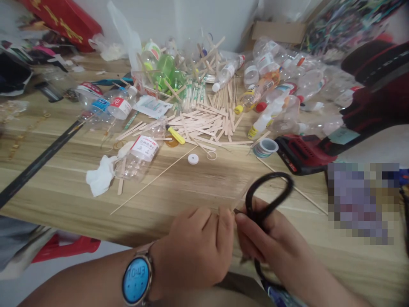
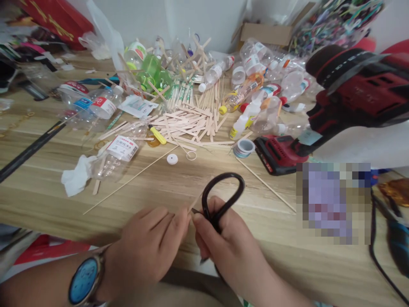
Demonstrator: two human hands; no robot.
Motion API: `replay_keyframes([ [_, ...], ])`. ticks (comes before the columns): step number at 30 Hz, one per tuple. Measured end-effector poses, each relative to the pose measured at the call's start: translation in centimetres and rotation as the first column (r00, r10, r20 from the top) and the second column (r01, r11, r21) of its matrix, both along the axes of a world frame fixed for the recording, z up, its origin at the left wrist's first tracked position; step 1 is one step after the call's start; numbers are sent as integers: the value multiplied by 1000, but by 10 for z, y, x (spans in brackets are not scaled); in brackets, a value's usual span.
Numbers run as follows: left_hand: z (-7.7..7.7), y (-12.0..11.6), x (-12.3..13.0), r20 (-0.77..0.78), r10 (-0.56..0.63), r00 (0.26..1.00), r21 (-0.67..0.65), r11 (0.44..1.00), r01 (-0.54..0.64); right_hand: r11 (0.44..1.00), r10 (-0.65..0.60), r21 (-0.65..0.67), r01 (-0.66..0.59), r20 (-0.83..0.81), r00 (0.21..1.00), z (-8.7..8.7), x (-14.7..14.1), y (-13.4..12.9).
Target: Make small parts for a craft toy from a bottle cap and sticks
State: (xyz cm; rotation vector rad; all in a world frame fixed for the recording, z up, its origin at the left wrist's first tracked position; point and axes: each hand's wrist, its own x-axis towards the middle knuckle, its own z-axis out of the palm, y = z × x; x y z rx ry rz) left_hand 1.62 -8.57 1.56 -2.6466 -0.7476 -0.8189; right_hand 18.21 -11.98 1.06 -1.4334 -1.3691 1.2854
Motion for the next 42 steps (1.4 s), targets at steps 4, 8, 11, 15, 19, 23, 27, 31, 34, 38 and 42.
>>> replay_keyframes([
  [4, -6, 6, -4, -22, -51, 998, 11, 999, 51, 919, -49, -373, -128, -429, 902, 1, -10, -3],
  [8, -3, 4, -3, -14, -42, 999, -57, 998, 41, 987, -135, 106, 124, 99, 986, -10, -7, -4],
  [11, 2, -3, 1, 23, 25, 999, -164, 986, -21, 758, -278, 643, -107, 468, 839, -17, 3, -1],
  [15, 6, -7, 5, 83, 95, 992, -289, 955, -67, 508, -324, 746, -431, 629, 707, -18, 15, 6],
  [19, 4, -1, 3, 52, 66, 996, -152, 987, -58, 657, -247, 714, -242, 508, 825, -18, 10, 10],
  [23, -3, 14, 0, -8, -6, 1000, 33, 999, 7, 974, -110, 213, 81, 127, 986, -10, -6, 12],
  [27, -12, 31, 1, 10, -73, 997, 114, 991, 71, 951, -144, -308, -4, -456, 878, 6, -12, 18],
  [31, -18, 41, 5, 9, -80, 997, 96, 992, 79, 930, -162, -366, -36, -495, 854, 7, -11, 23],
  [34, -19, 42, 7, 29, -60, 998, -16, 998, 60, 981, -189, 45, 188, 33, 981, -5, -3, 26],
  [38, -17, 40, 7, 69, -65, 996, -214, 974, 78, 674, -385, 699, -237, 607, 695, -20, 15, 30],
  [42, -18, 42, 2, 75, -64, 995, -237, 968, 80, 552, -404, 702, -450, 697, 592, -18, 19, 38],
])
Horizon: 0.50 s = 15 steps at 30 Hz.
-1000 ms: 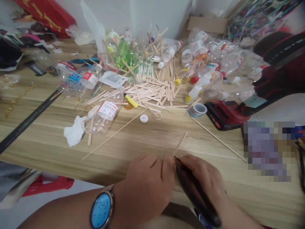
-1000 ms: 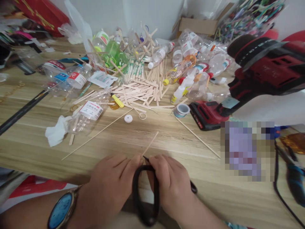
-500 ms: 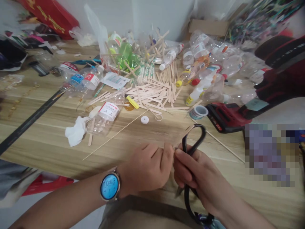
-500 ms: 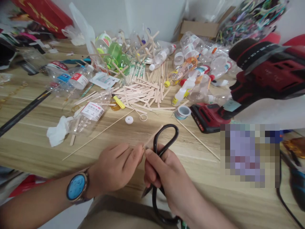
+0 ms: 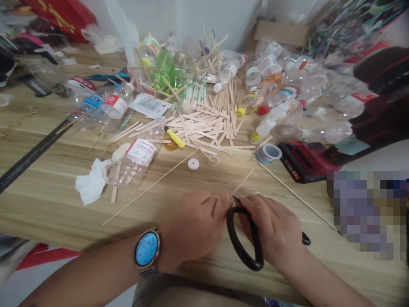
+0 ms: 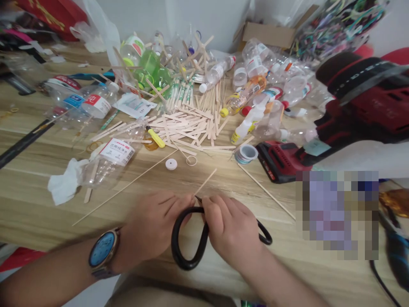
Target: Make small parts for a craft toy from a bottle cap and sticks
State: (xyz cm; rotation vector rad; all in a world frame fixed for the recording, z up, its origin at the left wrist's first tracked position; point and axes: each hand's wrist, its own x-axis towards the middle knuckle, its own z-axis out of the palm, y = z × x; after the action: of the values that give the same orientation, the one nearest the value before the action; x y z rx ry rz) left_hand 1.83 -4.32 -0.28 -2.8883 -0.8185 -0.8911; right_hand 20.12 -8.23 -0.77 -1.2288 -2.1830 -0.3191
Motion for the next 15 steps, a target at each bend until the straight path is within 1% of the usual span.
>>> replay_keyframes([
  [1, -1, 1, -2, -5, 12, 1000, 60, 998, -11, 997, -25, -70, 19, -79, 997, 2, -3, 2],
  [2, -1, 3, -3, -17, 20, 1000, 127, 992, -18, 980, -70, -197, 32, -190, 979, 6, -7, 4],
  [3, -1, 5, -5, -30, 24, 999, 189, 982, -18, 931, -140, -365, 16, -317, 938, 9, -12, 5],
  [4, -1, 6, -6, -39, 26, 999, 236, 972, -16, 841, -234, -540, -44, -434, 870, 13, -17, 6],
  [5, -1, 8, -7, -41, 29, 999, 261, 965, -18, 722, -338, -678, -137, -519, 785, 17, -22, 6],
  [6, 0, 9, -7, -38, 33, 999, 268, 963, -22, 599, -431, -763, -242, -562, 706, 20, -26, 6],
  [7, 0, 9, -8, -36, 35, 999, 265, 964, -25, 509, -494, -796, -328, -582, 646, 22, -29, 6],
  [8, 1, 10, -8, -32, 38, 999, 253, 967, -29, 473, -525, -802, -364, -589, 615, 23, -30, 5],
  [9, 2, 10, -8, -26, 38, 999, 237, 971, -31, 493, -523, -802, -338, -584, 621, 22, -30, 4],
  [10, 3, 9, -8, -21, 35, 999, 219, 975, -29, 565, -487, -783, -258, -570, 662, 20, -29, 4],
  [11, 3, 9, -7, -14, 33, 999, 195, 980, -29, 670, -424, -727, -150, -540, 727, 17, -27, 3],
  [12, 3, 8, -7, -4, 38, 999, 162, 986, -36, 781, -338, -622, -47, -484, 807, 14, -24, 3],
  [13, 3, 8, -6, 9, 42, 999, 125, 991, -43, 875, -242, -483, 24, -395, 886, 10, -20, 3],
  [14, 3, 7, -6, 21, 51, 999, 83, 995, -52, 939, -156, -340, 53, -284, 946, 7, -17, 4],
  [15, 2, 7, -6, 32, 59, 998, 43, 997, -61, 975, -85, -219, 46, -172, 981, 4, -13, 5],
])
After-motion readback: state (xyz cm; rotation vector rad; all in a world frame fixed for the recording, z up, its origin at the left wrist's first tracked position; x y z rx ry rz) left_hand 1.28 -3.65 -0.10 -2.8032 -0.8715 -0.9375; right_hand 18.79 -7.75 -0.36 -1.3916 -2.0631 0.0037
